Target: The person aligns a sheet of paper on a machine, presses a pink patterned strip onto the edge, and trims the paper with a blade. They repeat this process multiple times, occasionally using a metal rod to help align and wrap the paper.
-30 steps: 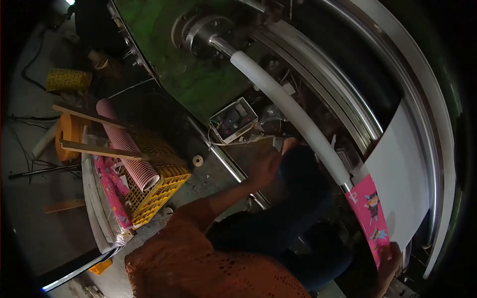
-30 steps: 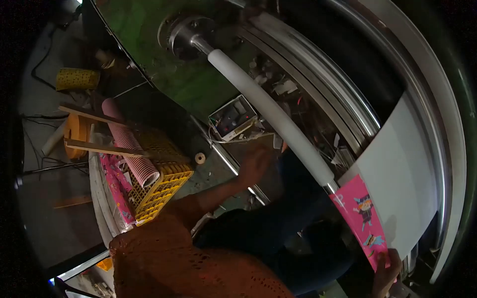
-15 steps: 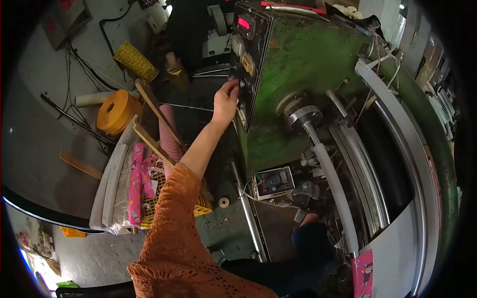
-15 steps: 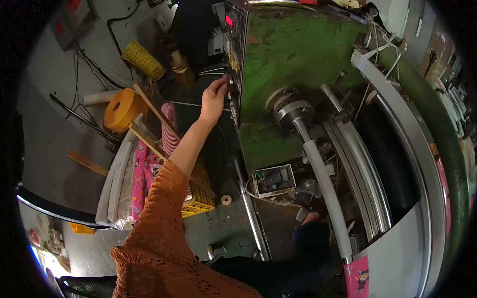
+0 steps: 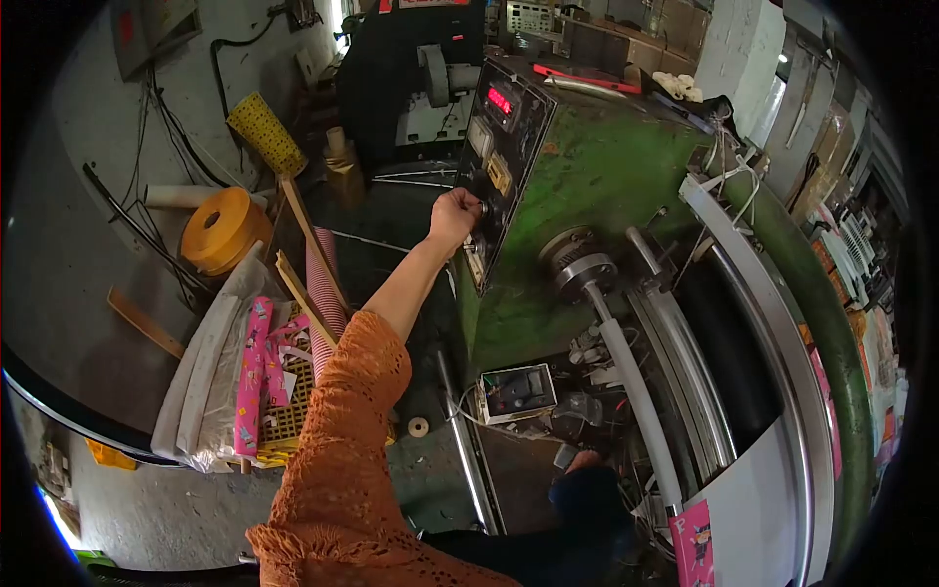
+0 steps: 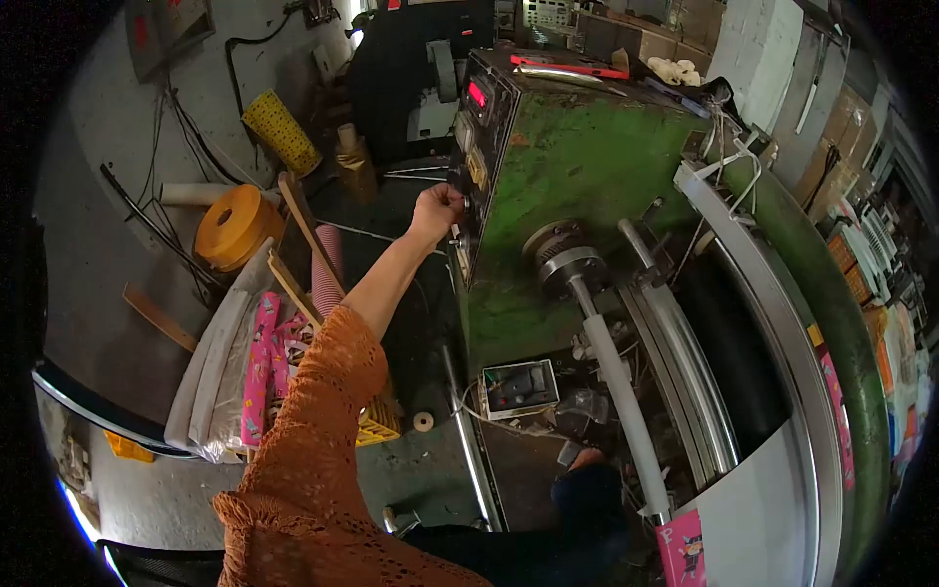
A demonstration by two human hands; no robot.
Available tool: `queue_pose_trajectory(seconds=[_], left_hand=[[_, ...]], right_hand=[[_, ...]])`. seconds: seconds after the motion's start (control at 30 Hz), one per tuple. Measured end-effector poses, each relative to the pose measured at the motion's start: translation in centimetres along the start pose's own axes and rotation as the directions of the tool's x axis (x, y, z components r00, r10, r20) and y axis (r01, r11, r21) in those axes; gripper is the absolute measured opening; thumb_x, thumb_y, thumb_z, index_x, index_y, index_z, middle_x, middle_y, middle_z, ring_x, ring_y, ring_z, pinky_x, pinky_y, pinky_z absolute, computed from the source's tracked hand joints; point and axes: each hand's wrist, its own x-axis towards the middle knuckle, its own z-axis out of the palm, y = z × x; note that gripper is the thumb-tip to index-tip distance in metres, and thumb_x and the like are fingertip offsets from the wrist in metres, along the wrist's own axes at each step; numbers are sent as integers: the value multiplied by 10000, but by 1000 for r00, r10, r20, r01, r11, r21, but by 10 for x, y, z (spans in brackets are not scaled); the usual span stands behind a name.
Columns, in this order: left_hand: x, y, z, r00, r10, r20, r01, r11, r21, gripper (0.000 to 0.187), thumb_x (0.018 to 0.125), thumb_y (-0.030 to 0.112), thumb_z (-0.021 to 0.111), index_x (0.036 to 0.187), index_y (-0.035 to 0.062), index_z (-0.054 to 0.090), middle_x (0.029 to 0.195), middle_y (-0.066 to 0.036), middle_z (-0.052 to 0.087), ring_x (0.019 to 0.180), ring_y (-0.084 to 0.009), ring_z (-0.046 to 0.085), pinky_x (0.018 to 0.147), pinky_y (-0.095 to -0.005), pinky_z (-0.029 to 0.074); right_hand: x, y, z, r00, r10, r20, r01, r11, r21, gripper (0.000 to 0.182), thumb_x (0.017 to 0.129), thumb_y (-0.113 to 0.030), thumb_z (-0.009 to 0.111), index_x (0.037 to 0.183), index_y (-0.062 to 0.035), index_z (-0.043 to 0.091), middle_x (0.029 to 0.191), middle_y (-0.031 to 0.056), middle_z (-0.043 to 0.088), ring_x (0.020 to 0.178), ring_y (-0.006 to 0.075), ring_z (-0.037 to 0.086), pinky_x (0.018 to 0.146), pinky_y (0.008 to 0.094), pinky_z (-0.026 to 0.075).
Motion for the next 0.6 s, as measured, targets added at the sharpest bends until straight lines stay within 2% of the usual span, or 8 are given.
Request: queue_pose_trajectory(seconds=[0.1, 0.13, 0.3, 0.33, 0.4, 0.47, 0.53, 0.6], left_hand=[[-5, 7, 0, 1000, -20, -3, 20, 999, -36, 80, 856, -32, 584, 820, 39, 574, 698, 5, 571, 605, -80, 523, 548, -248, 421], [-4, 6, 1, 998, -26, -63, 21, 997, -80, 37, 783, 6, 662, 803, 8, 632, 667, -38, 616, 611, -106, 548, 569, -280, 439], [-11, -3, 4, 990, -5, -139, -7, 997, -81, 93, 834, 73, 674, 867, -6, 636, 698, -55, 637, 612, -129, 570, 576, -286, 457], [-24, 10, 5, 972, 70, -225, -60, 997, 54, 179, 830, 97, 706, 942, -13, 621, 704, -60, 636, 609, -145, 584, 590, -292, 475], [-41, 10, 11, 919, 111, -379, -74, 991, 110, 257, 833, 114, 715, 1017, -15, 591, 750, -64, 639, 648, -165, 600, 630, -301, 492], [-77, 18, 19, 849, 242, -470, -162, 965, 205, 306, 833, 95, 704, 1075, -15, 552, 968, -121, 605, 864, -220, 596, 786, -329, 482], [-132, 28, 37, 827, 351, -439, -228, 923, 309, 299, 822, 71, 697, 1069, -12, 551, 956, -129, 580, 879, -261, 580, 810, -353, 470], [-188, -12, 57, 925, 289, -246, -213, 932, 294, 244, 813, 62, 697, 1017, 1, 579, 898, -125, 573, 832, -263, 576, 792, -352, 474]], right_hand=[[-3, 4, 0, 1000, 2, -4, -2, 1000, 8, 156, 858, -103, 579, 798, 36, 544, 642, 89, 508, 617, 189, 457, 597, 354, 402], [-3, 5, 1, 1000, 2, -4, -2, 1000, 11, 158, 859, -104, 578, 798, 37, 543, 642, 90, 508, 616, 190, 456, 596, 355, 402], [-5, 16, 3, 1000, 5, -17, -5, 999, 35, 166, 864, -110, 575, 798, 39, 542, 638, 94, 508, 609, 192, 453, 590, 361, 400], [-5, 21, 3, 1000, 5, -18, -5, 999, 40, 168, 865, -111, 575, 798, 40, 542, 637, 95, 508, 608, 192, 452, 589, 362, 400], [-6, 28, 3, 1000, 5, -24, -4, 999, 52, 171, 867, -113, 574, 798, 41, 542, 636, 97, 508, 606, 193, 451, 587, 364, 399], [-5, 42, 1, 1000, 3, -29, -1, 998, 63, 175, 870, -115, 572, 798, 41, 541, 634, 98, 508, 603, 194, 450, 585, 367, 399], [-9, 54, 0, 1000, 4, -29, -2, 998, 70, 178, 872, -117, 571, 798, 42, 541, 633, 100, 508, 601, 195, 448, 583, 369, 398], [-11, 59, 0, 1000, 8, -24, -6, 997, 76, 182, 874, -119, 570, 798, 43, 540, 632, 101, 508, 598, 196, 447, 581, 371, 398]])
